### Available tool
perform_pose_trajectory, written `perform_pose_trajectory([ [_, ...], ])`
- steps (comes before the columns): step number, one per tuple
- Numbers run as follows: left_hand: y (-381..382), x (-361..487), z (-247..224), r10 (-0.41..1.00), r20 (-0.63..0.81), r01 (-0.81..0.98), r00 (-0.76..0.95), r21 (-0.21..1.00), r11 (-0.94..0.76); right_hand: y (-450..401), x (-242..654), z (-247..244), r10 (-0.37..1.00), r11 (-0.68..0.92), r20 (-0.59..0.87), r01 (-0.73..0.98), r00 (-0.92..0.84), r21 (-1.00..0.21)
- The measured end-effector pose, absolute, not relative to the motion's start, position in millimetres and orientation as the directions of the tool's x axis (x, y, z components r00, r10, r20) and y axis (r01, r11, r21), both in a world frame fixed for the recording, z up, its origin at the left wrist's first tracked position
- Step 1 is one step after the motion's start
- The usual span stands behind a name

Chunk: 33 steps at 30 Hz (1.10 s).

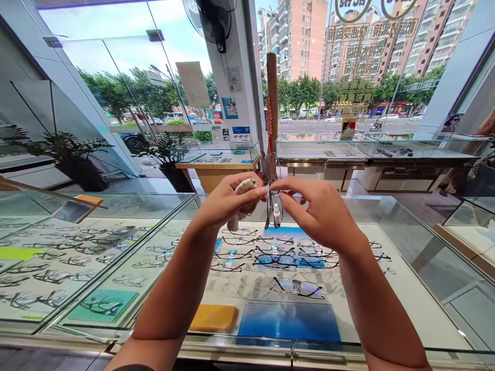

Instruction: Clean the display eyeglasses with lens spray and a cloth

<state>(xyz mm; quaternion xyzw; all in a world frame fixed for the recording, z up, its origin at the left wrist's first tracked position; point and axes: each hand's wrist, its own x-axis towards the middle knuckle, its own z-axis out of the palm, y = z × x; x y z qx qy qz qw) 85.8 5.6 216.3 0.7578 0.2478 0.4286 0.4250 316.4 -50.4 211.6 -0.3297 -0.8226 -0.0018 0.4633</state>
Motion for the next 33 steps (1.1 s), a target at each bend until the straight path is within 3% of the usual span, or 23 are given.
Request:
perform_pose_trajectory([
  [7,7.8,84.2,215.0,0.711,0.450,0.002,0.541,0.844,-0.537,-57.1,316.7,215.0,0.607,0.750,0.708,0.556,-0.361,-0.358],
  [21,7.4,80.9,215.3,0.674,0.464,0.033,0.575,0.809,-0.587,-57.7,314.1,214.8,0.591,0.771,0.704,0.532,-0.394,-0.350],
  [33,6.5,84.6,213.0,0.736,0.365,0.000,0.569,0.896,-0.445,-57.1,315.5,213.9,0.609,0.744,0.676,0.594,-0.415,-0.306],
])
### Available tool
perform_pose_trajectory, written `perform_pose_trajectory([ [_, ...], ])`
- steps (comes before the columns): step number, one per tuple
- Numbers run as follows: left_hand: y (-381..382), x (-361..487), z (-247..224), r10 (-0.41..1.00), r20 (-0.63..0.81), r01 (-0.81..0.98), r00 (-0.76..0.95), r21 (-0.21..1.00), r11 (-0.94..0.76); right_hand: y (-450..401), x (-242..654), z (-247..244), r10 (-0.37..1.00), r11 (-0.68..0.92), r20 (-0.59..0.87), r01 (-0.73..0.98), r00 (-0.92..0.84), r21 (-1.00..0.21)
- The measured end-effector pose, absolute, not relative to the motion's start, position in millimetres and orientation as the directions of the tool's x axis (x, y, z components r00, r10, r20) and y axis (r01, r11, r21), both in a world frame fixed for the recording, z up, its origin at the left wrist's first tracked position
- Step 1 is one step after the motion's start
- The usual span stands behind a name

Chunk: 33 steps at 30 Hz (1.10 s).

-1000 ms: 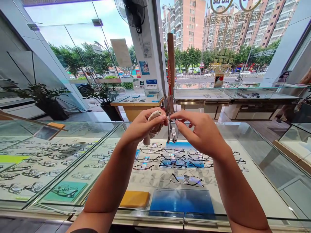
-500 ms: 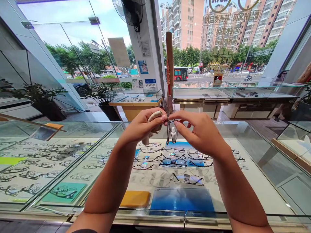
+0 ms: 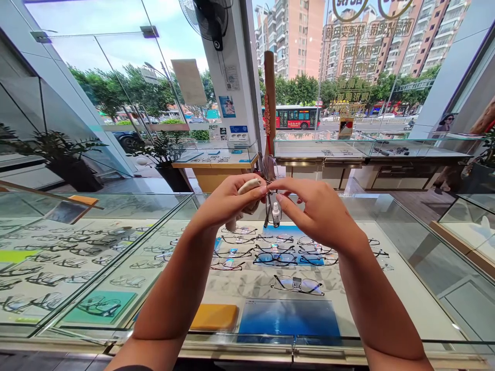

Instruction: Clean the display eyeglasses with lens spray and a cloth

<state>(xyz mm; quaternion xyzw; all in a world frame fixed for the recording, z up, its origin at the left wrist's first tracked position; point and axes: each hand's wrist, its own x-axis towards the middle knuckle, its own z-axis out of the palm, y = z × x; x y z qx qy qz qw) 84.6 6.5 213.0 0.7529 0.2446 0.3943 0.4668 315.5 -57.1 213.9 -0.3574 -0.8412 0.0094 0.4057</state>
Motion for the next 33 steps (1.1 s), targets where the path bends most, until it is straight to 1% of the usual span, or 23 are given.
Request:
perform_pose_trajectory([
  [3,8,85,212,0.750,0.360,0.001,0.555,0.901,-0.434,-56,315,213,0.607,0.750,0.669,0.587,-0.428,-0.305],
  [6,9,87,211,0.759,0.366,-0.006,0.538,0.903,-0.430,-55,312,212,0.600,0.765,0.692,0.541,-0.400,-0.350],
  [9,10,90,211,0.756,0.383,-0.074,0.531,0.910,-0.408,-52,305,210,0.600,0.776,0.740,0.446,-0.303,-0.447],
  [11,9,92,212,0.753,0.401,-0.124,0.521,0.909,-0.398,-48,300,208,0.618,0.771,0.757,0.350,-0.210,-0.532],
  [13,9,93,211,0.757,0.416,-0.147,0.503,0.905,-0.400,-43,295,205,0.657,0.747,0.743,0.236,-0.126,-0.621],
  [16,9,94,211,0.762,0.419,-0.143,0.493,0.903,-0.405,-31,293,201,0.726,0.687,0.685,0.091,-0.059,-0.721],
  [18,9,94,210,0.761,0.418,-0.133,0.496,0.903,-0.410,-25,295,200,0.774,0.632,0.629,0.028,-0.070,-0.775],
  [21,10,94,209,0.755,0.406,-0.102,0.515,0.904,-0.416,-19,300,201,0.824,0.547,0.543,-0.018,-0.163,-0.837],
  [24,14,92,207,0.736,0.405,-0.075,0.543,0.896,-0.437,-17,304,203,0.837,0.503,0.495,-0.025,-0.232,-0.864],
  [29,23,84,205,0.679,0.455,-0.051,0.576,0.849,-0.525,-17,311,206,0.865,0.435,0.427,-0.028,-0.263,-0.900],
  [31,25,81,206,0.670,0.496,0.009,0.553,0.800,-0.600,-17,315,208,0.867,0.434,0.423,-0.018,-0.262,-0.901],
  [33,28,79,206,0.652,0.573,0.138,0.496,0.689,-0.711,-17,320,209,0.866,0.447,0.433,-0.002,-0.252,-0.895],
])
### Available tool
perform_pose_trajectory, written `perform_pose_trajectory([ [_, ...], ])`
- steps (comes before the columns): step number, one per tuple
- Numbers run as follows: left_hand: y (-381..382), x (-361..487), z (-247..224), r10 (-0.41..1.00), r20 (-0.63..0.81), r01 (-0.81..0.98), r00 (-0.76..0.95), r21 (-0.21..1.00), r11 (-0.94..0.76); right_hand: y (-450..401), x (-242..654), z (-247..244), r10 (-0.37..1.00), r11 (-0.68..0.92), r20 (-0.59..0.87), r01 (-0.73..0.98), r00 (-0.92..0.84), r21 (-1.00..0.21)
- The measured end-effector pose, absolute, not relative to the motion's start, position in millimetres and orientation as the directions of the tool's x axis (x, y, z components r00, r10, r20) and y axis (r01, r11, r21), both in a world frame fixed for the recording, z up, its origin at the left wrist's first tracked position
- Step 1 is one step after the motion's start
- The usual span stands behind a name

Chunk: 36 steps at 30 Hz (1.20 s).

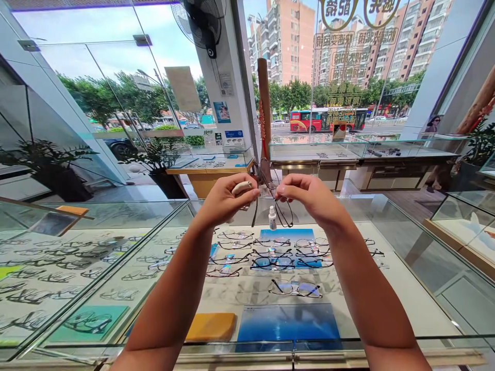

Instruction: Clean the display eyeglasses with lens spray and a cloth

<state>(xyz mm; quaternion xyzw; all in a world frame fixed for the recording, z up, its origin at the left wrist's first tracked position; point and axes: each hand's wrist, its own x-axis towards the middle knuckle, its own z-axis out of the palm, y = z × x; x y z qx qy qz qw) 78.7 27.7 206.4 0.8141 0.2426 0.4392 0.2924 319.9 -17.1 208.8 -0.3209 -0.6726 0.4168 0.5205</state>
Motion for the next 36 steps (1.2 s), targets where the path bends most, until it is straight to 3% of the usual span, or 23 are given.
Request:
perform_pose_trajectory([
  [4,33,74,207,0.572,0.724,0.433,0.385,0.406,-0.805,-17,331,211,0.858,0.449,0.415,0.051,-0.303,-0.892],
  [10,35,73,205,0.497,0.821,0.637,0.281,0.228,-0.737,-16,335,211,0.849,0.389,0.319,0.090,-0.422,-0.917],
  [19,25,78,206,0.524,0.834,0.640,0.175,0.308,-0.704,-19,337,211,0.896,0.296,0.304,-0.077,-0.322,-0.952],
  [23,13,85,207,0.514,0.769,0.479,0.379,0.313,-0.820,-19,337,212,0.899,0.280,0.316,-0.156,-0.303,-0.947],
  [27,5,96,201,0.435,0.682,0.404,0.588,0.218,-0.888,-19,333,212,0.906,0.257,0.301,-0.178,-0.299,-0.950],
  [31,9,106,193,0.424,0.642,0.454,0.639,0.131,-0.881,-19,331,211,0.906,0.272,0.313,-0.176,-0.284,-0.946],
  [36,13,110,189,0.457,0.629,0.478,0.629,0.150,-0.865,-17,331,210,0.909,0.302,0.340,-0.180,-0.242,-0.936],
])
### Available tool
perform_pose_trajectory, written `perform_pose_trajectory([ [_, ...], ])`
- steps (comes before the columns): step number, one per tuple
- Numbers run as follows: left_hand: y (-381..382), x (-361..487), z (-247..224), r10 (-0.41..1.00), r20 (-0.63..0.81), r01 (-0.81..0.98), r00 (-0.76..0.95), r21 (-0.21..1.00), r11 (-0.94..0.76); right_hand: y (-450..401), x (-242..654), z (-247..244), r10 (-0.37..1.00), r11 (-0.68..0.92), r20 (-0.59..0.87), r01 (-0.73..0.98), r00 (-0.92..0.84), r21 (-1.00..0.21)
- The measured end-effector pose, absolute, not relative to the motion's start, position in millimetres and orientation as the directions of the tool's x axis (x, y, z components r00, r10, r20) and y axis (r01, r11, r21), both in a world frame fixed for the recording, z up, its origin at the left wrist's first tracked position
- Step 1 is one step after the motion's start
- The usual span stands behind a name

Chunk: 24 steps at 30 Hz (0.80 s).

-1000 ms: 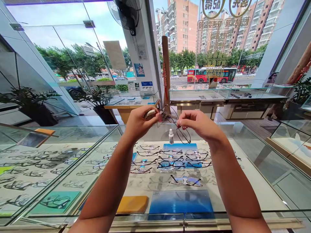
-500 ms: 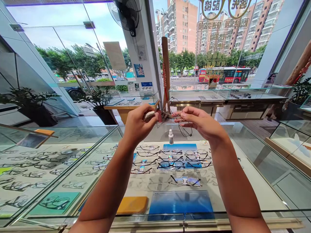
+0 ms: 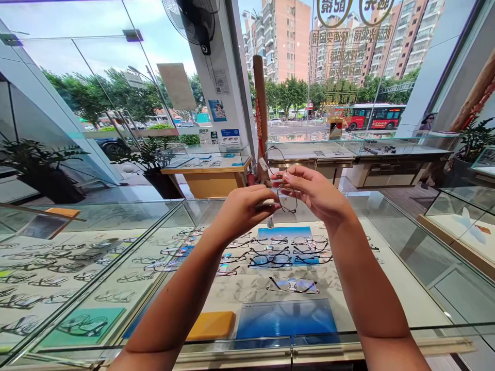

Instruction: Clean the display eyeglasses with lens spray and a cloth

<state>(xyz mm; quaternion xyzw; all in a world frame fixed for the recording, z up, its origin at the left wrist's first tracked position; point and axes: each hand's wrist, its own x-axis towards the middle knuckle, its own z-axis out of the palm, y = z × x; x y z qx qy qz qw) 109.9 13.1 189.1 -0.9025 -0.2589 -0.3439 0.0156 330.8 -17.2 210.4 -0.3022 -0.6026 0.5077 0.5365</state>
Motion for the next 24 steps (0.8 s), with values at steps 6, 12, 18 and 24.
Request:
perform_pose_trajectory([
  [6,19,113,186,0.511,0.619,0.472,0.596,0.246,-0.847,-11,328,207,0.878,0.460,0.476,-0.195,-0.044,-0.866],
  [12,20,114,188,0.534,0.615,0.357,0.580,0.398,-0.845,-2,329,202,0.842,0.539,0.537,-0.120,0.050,-0.833],
  [18,34,109,183,0.740,0.534,0.608,0.409,0.445,-0.657,0,343,203,0.822,0.568,0.562,-0.053,0.091,-0.821],
  [24,80,110,146,0.927,0.158,0.872,0.341,0.315,-0.374,-2,336,205,0.826,0.563,0.526,-0.245,0.204,-0.789],
])
